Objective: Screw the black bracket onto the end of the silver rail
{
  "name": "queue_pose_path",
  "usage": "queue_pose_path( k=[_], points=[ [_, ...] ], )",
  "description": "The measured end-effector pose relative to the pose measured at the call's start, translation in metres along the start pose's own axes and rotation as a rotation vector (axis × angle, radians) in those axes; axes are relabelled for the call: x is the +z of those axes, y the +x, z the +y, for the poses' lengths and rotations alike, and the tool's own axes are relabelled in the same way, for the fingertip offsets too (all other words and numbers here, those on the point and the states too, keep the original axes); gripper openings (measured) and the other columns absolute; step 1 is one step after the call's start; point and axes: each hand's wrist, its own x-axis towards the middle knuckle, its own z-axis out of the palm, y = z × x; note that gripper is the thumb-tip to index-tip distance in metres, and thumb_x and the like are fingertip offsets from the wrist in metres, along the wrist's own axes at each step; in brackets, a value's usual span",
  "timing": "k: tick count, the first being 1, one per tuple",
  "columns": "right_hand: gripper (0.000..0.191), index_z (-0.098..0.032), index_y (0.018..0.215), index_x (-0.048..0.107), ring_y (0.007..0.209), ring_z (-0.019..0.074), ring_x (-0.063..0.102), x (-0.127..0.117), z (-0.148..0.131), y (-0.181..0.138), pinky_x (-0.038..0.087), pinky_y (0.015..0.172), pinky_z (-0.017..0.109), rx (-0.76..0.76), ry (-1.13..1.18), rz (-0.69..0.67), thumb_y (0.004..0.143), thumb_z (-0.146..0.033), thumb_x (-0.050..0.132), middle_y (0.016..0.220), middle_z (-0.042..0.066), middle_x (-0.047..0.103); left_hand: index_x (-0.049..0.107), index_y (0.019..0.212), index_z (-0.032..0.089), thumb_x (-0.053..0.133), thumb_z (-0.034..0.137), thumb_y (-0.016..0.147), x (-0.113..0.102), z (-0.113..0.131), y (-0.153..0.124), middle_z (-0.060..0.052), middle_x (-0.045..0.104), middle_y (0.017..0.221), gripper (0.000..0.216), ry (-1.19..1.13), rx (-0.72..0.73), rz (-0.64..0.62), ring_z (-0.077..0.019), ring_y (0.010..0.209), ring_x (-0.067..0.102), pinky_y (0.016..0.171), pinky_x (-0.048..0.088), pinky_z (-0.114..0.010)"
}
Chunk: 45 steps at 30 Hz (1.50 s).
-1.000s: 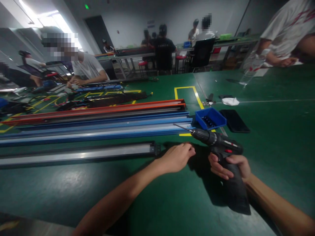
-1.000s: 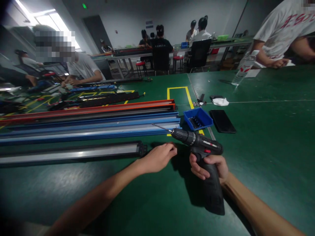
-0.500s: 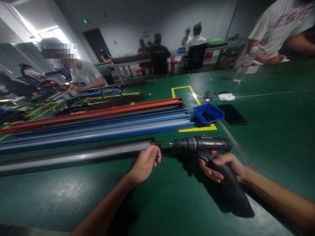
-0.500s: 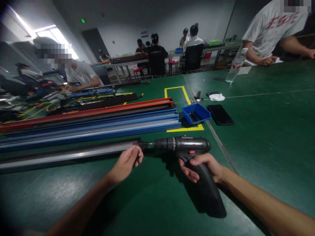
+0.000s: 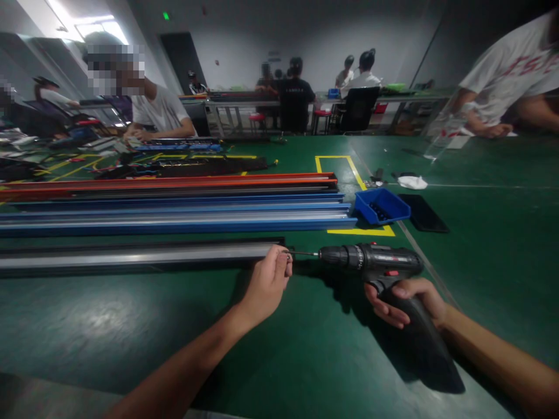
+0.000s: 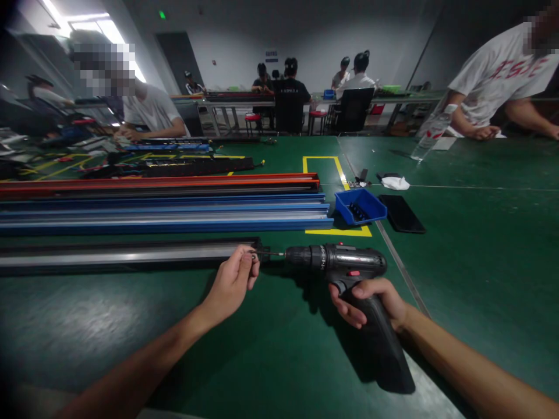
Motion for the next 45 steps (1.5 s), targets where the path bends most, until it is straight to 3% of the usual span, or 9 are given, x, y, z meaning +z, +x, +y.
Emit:
queue_pose_path(
  k=[5,17,33,45],
  points=[
    [0.039,-0.009,0.106,0.083,0.045,0.0089,0.044,-0.002,0.002,0.0,0.041,0.046,0.023,0.001,0.021,-0.008,0.078,-0.034,0.072,0.077,0.01,0.071,0.052,0.096,0.021,0.036,0.049,0.114,-0.004,0.0,0.002,0.003,0.056,0.077,0.037,0.005,0.013,-0.046,-0.0103,0.059,0.054,0.057,0.042,-0.024],
    [0.039,-0.005,0.112,0.082,0.049,0.0074,0.053,-0.007,0.006,0.0,0.053,0.054,0.021,0.012,0.14,-0.066,0.081,-0.026,0.072,0.084,0.013,0.075,0.057,0.113,0.021,0.05,0.038,0.112,-0.01,-0.02,0.007,0.001,0.067,0.087,0.019,-0.086,0.009,0.023,-0.0117,0.069,0.066,0.068,0.051,-0.026],
    [0.039,-0.005,0.112,0.081,0.048,0.0073,0.05,-0.005,0.003,0.005,0.052,0.053,0.021,-0.017,0.096,-0.082,0.081,-0.026,0.07,0.084,0.013,0.074,0.057,0.107,0.019,0.056,0.037,0.109,-0.004,-0.02,0.009,0.001,0.067,0.083,0.018,-0.176,0.012,0.191,-0.0124,0.068,0.069,0.067,0.055,-0.026],
    [0.038,-0.005,0.11,0.08,0.047,0.0071,0.047,-0.006,0.004,-0.002,0.049,0.052,0.021,0.009,0.091,-0.017,0.08,-0.029,0.073,0.082,0.011,0.072,0.06,0.099,0.018,0.065,0.041,0.104,-0.003,-0.015,0.01,0.003,0.066,0.079,0.024,-0.222,0.016,0.205,-0.0112,0.062,0.07,0.06,0.056,-0.023]
  ],
)
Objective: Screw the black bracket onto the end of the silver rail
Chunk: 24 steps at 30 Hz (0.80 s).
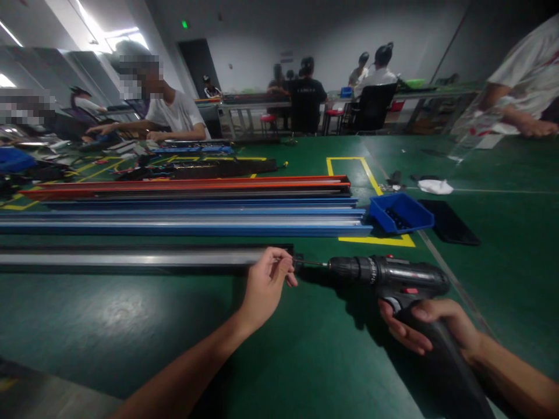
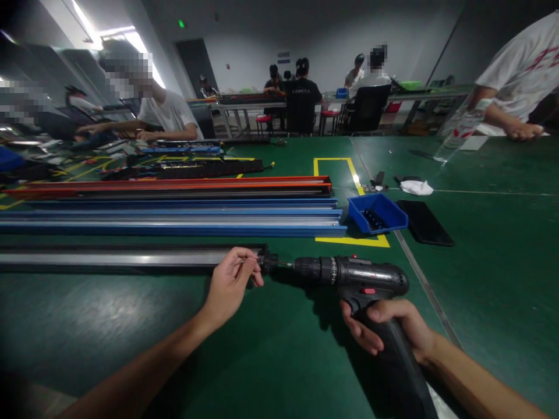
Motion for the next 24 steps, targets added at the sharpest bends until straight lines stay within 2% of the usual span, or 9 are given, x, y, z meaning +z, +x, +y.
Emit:
queue_pose_path(
  k=[4,10,16,24],
  points=[
    [0.039,-0.005,0.111,0.08,0.048,0.0076,0.05,-0.0006,0.0001,-0.0014,0.049,0.052,0.021,0.034,0.008,0.011,0.081,-0.03,0.073,0.083,0.012,0.073,0.059,0.097,0.018,0.063,0.042,0.106,0.0,0.0002,-0.0018,0.003,0.067,0.077,0.026,0.004,-0.009,-0.01,-0.0109,0.061,0.07,0.06,0.056,-0.022],
    [0.039,-0.007,0.112,0.082,0.048,0.0078,0.051,0.0024,-0.0019,0.0002,0.051,0.053,0.021,0.026,-0.002,-0.015,0.08,-0.028,0.073,0.084,0.012,0.074,0.059,0.095,0.017,0.068,0.048,0.102,0.0051,0.0063,0.0,0.003,0.067,0.076,0.033,-0.109,-0.084,0.03,-0.0116,0.056,0.069,0.057,0.055,-0.024],
    [0.04,-0.006,0.112,0.082,0.047,0.0084,0.05,0.0058,-0.0013,0.0008,0.05,0.051,0.022,0.001,0.017,0.001,0.08,-0.027,0.073,0.082,0.013,0.075,0.059,0.097,0.016,0.073,0.045,0.097,0.0065,0.0073,-0.0002,0.001,0.069,0.079,0.033,-0.194,-0.178,0.027,-0.0127,0.058,0.071,0.056,0.055,-0.024],
    [0.042,-0.007,0.113,0.084,0.047,0.0075,0.052,0.0031,0.001,-0.0037,0.053,0.054,0.02,0.061,0.054,0.007,0.079,-0.031,0.076,0.08,0.012,0.076,0.059,0.101,0.016,0.072,0.042,0.1,0.0072,0.0027,-0.007,-0.001,0.071,0.083,0.029,-0.301,-0.261,0.04,-0.0124,0.059,0.071,0.054,0.054,-0.022]
  ],
)
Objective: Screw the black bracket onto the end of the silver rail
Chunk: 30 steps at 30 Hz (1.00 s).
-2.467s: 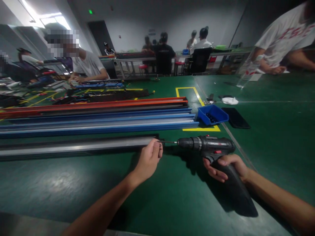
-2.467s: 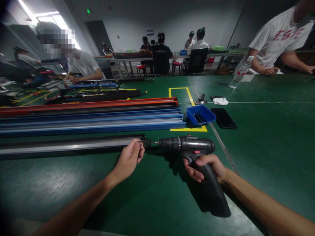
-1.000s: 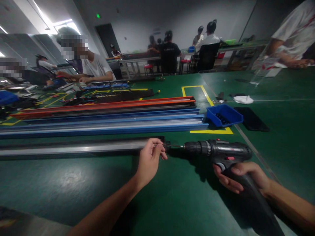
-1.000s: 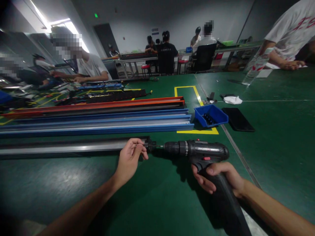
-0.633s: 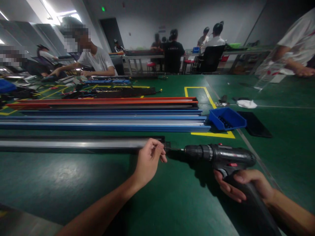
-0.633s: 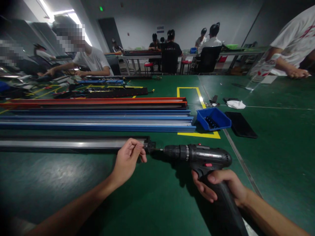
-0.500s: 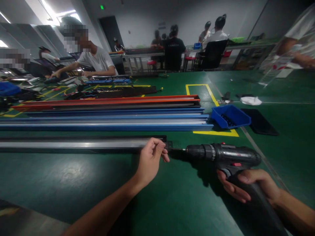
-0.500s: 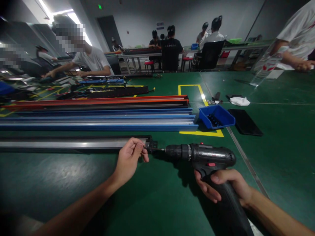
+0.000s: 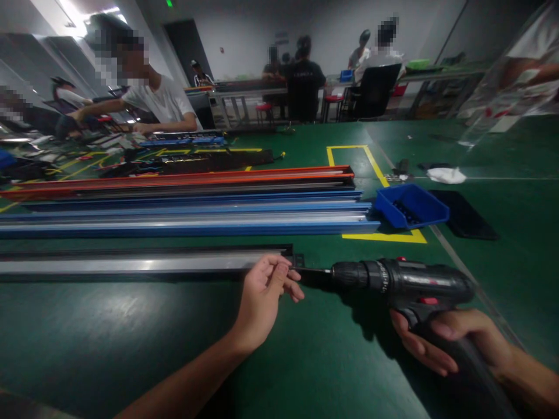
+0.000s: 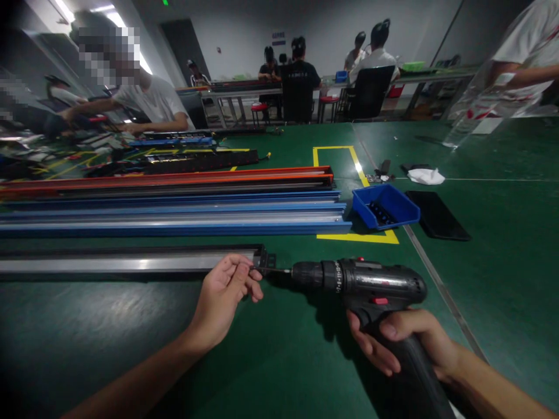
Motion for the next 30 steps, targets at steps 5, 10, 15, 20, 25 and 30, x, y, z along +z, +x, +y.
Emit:
queue_pose_path(
  k=[5,10,15,20,25,30],
  points=[
    [0.042,-0.009,0.11,0.085,0.046,0.008,0.052,-0.0002,-0.0003,-0.0001,0.052,0.052,0.02,0.021,-0.01,0.032,0.077,-0.033,0.078,0.078,0.012,0.076,0.059,0.098,0.015,0.075,0.046,0.097,0.0014,0.001,-0.0006,-0.001,0.07,0.081,0.035,-0.056,-0.065,0.012,-0.0121,0.059,0.07,0.055,0.054,-0.023],
    [0.04,-0.011,0.109,0.086,0.045,0.0076,0.05,0.0029,-0.0025,0.002,0.051,0.05,0.02,0.029,-0.024,0.045,0.076,-0.033,0.078,0.08,0.012,0.076,0.06,0.098,0.015,0.079,0.048,0.093,0.0028,0.0029,0.0016,0.0,0.07,0.077,0.039,-0.078,-0.093,0.055,-0.0123,0.059,0.068,0.056,0.054,-0.024],
    [0.041,-0.009,0.11,0.085,0.046,0.008,0.05,0.0033,-0.0021,0.0015,0.052,0.052,0.021,0.013,-0.035,0.039,0.077,-0.032,0.077,0.081,0.013,0.075,0.061,0.097,0.015,0.079,0.05,0.093,0.0035,0.0032,0.0016,0.0,0.069,0.075,0.04,-0.07,-0.08,0.049,-0.0121,0.059,0.067,0.056,0.053,-0.024],
    [0.04,-0.009,0.11,0.084,0.046,0.0078,0.051,0.0032,-0.0018,0.0011,0.053,0.053,0.021,0.021,-0.042,0.046,0.077,-0.032,0.077,0.081,0.012,0.075,0.06,0.096,0.016,0.08,0.053,0.092,0.0037,0.0038,0.0003,0.001,0.068,0.074,0.043,-0.075,-0.071,0.04,-0.0117,0.058,0.066,0.056,0.052,-0.023],
    [0.039,-0.009,0.111,0.083,0.047,0.0078,0.053,0.0036,-0.0025,0.0023,0.053,0.054,0.021,0.012,-0.029,0.019,0.079,-0.031,0.077,0.082,0.012,0.075,0.06,0.096,0.015,0.078,0.051,0.094,0.0006,0.003,0.0023,0.001,0.069,0.074,0.04,-0.018,-0.033,0.018,-0.0119,0.057,0.066,0.054,0.052,-0.023],
    [0.039,-0.009,0.112,0.083,0.048,0.0069,0.052,0.0035,-0.0024,0.0037,0.053,0.055,0.02,0.008,-0.024,0.002,0.081,-0.031,0.077,0.084,0.012,0.076,0.06,0.094,0.016,0.074,0.044,0.098,-0.0018,0.0,0.0047,0.0,0.07,0.075,0.032,0.168,0.085,-0.021,-0.0123,0.057,0.069,0.054,0.055,-0.023]
  ],
)
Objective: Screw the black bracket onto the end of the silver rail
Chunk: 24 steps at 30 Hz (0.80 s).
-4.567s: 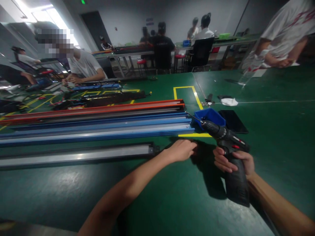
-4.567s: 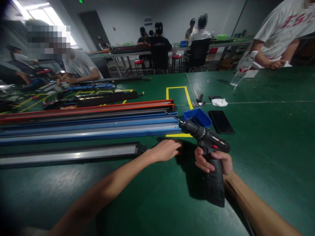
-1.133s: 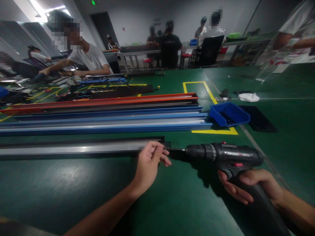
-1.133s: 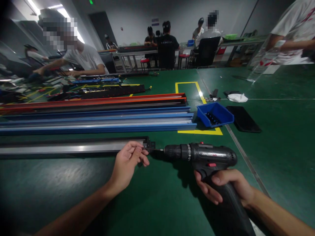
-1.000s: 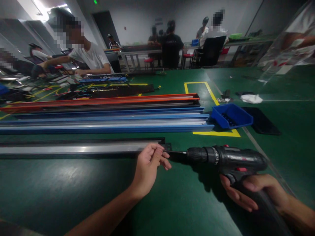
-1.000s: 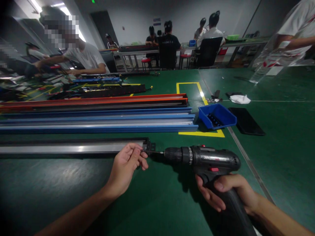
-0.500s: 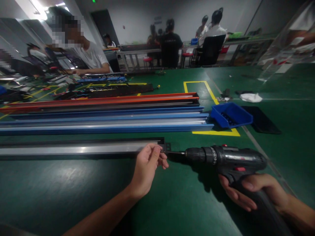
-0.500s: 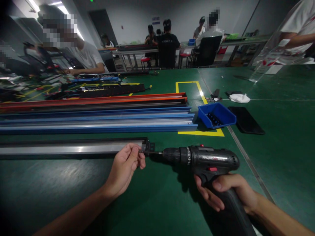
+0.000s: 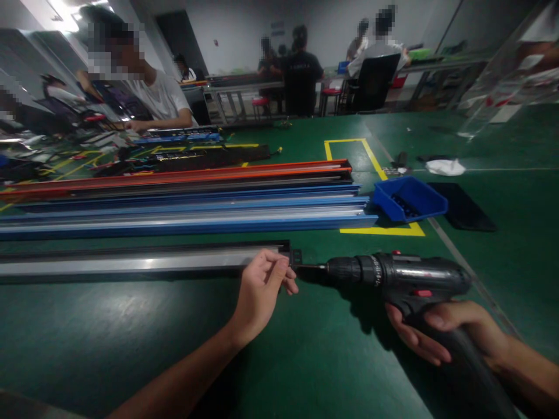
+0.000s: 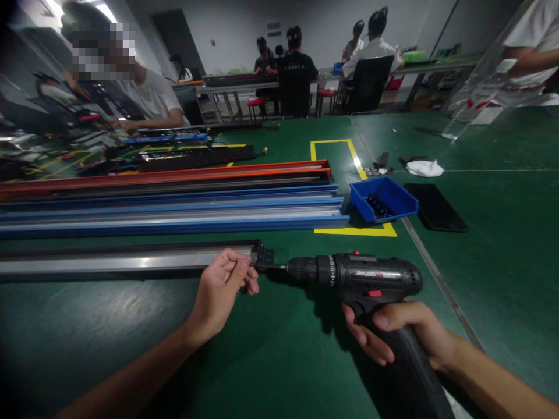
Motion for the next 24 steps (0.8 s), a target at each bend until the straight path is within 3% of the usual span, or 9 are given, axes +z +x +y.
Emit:
queue_pose_path(
  k=[8,10,12,14,16,21,23,24],
  points=[
    [0.038,-0.008,0.112,0.082,0.047,0.0081,0.051,0.001,0.0,0.0,0.053,0.054,0.022,-0.014,-0.02,0.019,0.081,-0.03,0.076,0.084,0.012,0.075,0.06,0.101,0.017,0.071,0.039,0.1,-0.001,-0.003,-0.002,0.0,0.07,0.077,0.025,0.085,0.044,-0.057,-0.0131,0.061,0.072,0.057,0.058,-0.023],
    [0.038,-0.008,0.111,0.082,0.047,0.0083,0.052,0.001,0.0,-0.001,0.052,0.054,0.022,-0.005,-0.013,0.02,0.08,-0.03,0.076,0.084,0.013,0.075,0.058,0.122,0.017,0.068,0.041,0.103,-0.003,-0.003,-0.003,0.001,0.071,0.078,0.032,0.084,0.016,-0.084,-0.0136,0.06,0.072,0.057,0.057,-0.023],
    [0.039,-0.008,0.11,0.082,0.048,0.0081,0.052,0.0,0.001,-0.001,0.052,0.054,0.022,0.005,-0.001,0.02,0.079,-0.03,0.077,0.084,0.012,0.074,0.044,0.147,0.019,0.064,0.045,0.105,-0.004,-0.003,-0.004,0.001,0.073,0.081,0.053,0.095,-0.005,-0.112,-0.0139,0.058,0.071,0.055,0.055,-0.023],
    [0.039,-0.009,0.111,0.083,0.049,0.0079,0.052,-0.001,0.001,-0.002,0.052,0.054,0.021,-0.001,0.008,0.026,0.079,-0.031,0.078,0.084,0.012,0.074,0.031,0.161,0.021,0.057,0.047,0.108,-0.008,-0.003,-0.006,0.001,0.073,0.079,0.065,0.157,0.016,-0.124,-0.0121,0.051,0.064,0.05,0.05,-0.022],
    [0.039,-0.009,0.111,0.083,0.049,0.0082,0.051,-0.001,0.001,-0.002,0.05,0.054,0.021,-0.029,0.006,0.035,0.079,-0.031,0.077,0.082,0.011,0.073,0.031,0.163,0.021,0.047,0.045,0.111,-0.014,-0.003,-0.007,0.005,0.067,0.07,0.06,0.284,0.095,-0.119,-0.0106,0.045,0.055,0.047,0.043,-0.021],
    [0.039,-0.005,0.109,0.082,0.051,0.0107,0.054,-0.001,-0.002,0.001,0.05,0.053,0.022,-0.154,-0.014,0.083,0.081,-0.03,0.073,0.076,0.01,0.07,0.06,0.144,0.021,0.048,0.03,0.108,-0.035,0.001,0.003,0.0,0.071,0.08,0.038,0.664,0.508,-0.022,-0.0149,0.063,0.064,0.067,0.053,-0.028],
    [0.038,-0.005,0.109,0.082,0.053,0.011,0.056,0.001,-0.005,0.003,0.051,0.055,0.023,-0.179,-0.004,0.112,0.081,-0.029,0.073,0.077,0.01,0.069,0.068,0.134,0.019,0.055,0.025,0.105,-0.041,0.005,0.012,-0.008,0.076,0.096,0.032,0.874,0.669,0.068,-0.0212,0.087,0.071,0.087,0.056,-0.035],
    [0.037,-0.004,0.108,0.083,0.053,0.0109,0.056,0.002,-0.007,0.004,0.051,0.055,0.023,-0.186,0.003,0.126,0.081,-0.028,0.073,0.077,0.01,0.069,0.069,0.134,0.019,0.057,0.026,0.104,-0.043,0.007,0.016,-0.012,0.076,0.109,0.033,0.966,0.733,0.05,-0.0265,0.103,0.071,0.099,0.054,-0.042]
  ],
)
